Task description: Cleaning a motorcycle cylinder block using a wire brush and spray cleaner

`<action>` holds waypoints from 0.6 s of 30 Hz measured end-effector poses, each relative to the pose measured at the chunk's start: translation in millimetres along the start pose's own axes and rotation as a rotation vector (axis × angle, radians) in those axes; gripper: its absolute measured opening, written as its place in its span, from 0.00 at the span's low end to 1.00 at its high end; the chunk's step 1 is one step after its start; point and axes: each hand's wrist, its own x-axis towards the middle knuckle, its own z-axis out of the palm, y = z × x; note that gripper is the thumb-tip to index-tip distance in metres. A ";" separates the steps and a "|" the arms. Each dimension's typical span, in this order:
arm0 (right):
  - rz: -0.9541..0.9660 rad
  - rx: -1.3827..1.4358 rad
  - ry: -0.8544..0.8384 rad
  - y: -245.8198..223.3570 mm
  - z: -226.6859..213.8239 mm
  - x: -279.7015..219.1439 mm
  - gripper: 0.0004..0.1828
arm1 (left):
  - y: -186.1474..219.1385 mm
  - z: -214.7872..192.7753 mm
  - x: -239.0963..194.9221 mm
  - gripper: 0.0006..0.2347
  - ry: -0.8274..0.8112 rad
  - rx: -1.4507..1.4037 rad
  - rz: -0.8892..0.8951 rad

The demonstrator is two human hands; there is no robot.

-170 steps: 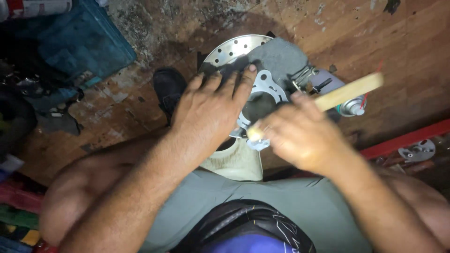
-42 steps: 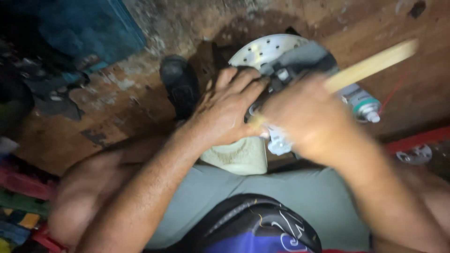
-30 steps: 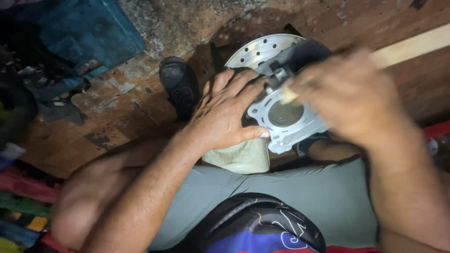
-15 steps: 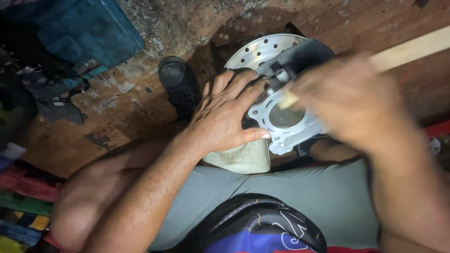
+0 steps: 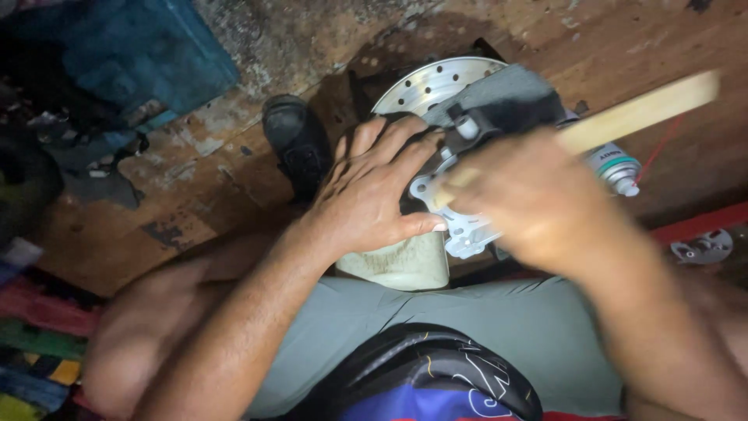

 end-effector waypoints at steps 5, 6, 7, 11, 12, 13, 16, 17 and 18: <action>0.118 -0.061 0.009 -0.7 0.2 -11.1 0.21 | 1.0 -0.8 1.6 0.39 -0.039 -0.013 -0.030; 0.117 -0.055 0.013 -6.9 4.5 -3.5 0.21 | 1.9 -4.0 -1.5 0.39 -0.042 -0.008 -0.035; 0.114 -0.058 0.034 -12.4 5.4 2.2 0.18 | 3.4 -5.7 0.1 0.38 -0.030 -0.007 -0.028; 0.233 -0.198 0.119 4.9 -0.7 -29.9 0.07 | -1.3 1.0 3.6 0.43 -0.117 0.010 -0.081; 0.228 -0.199 0.125 -0.9 2.6 -25.6 0.07 | -1.5 -1.7 6.4 0.43 -0.111 0.016 -0.082; 0.257 -0.151 0.155 -8.3 6.5 -22.8 0.07 | 0.2 -3.9 6.0 0.42 -0.088 -0.010 -0.067; 0.313 -0.082 0.189 -34.8 14.6 6.7 0.11 | 2.0 -9.5 2.6 0.39 -0.067 -0.018 -0.034; 0.315 -0.059 0.188 -39.2 15.6 19.8 0.16 | 2.6 -9.8 4.9 0.36 -0.049 -0.005 -0.031; 0.325 -0.070 0.186 -35.2 15.0 3.2 0.16 | 3.1 -6.9 6.3 0.36 -0.052 -0.009 -0.017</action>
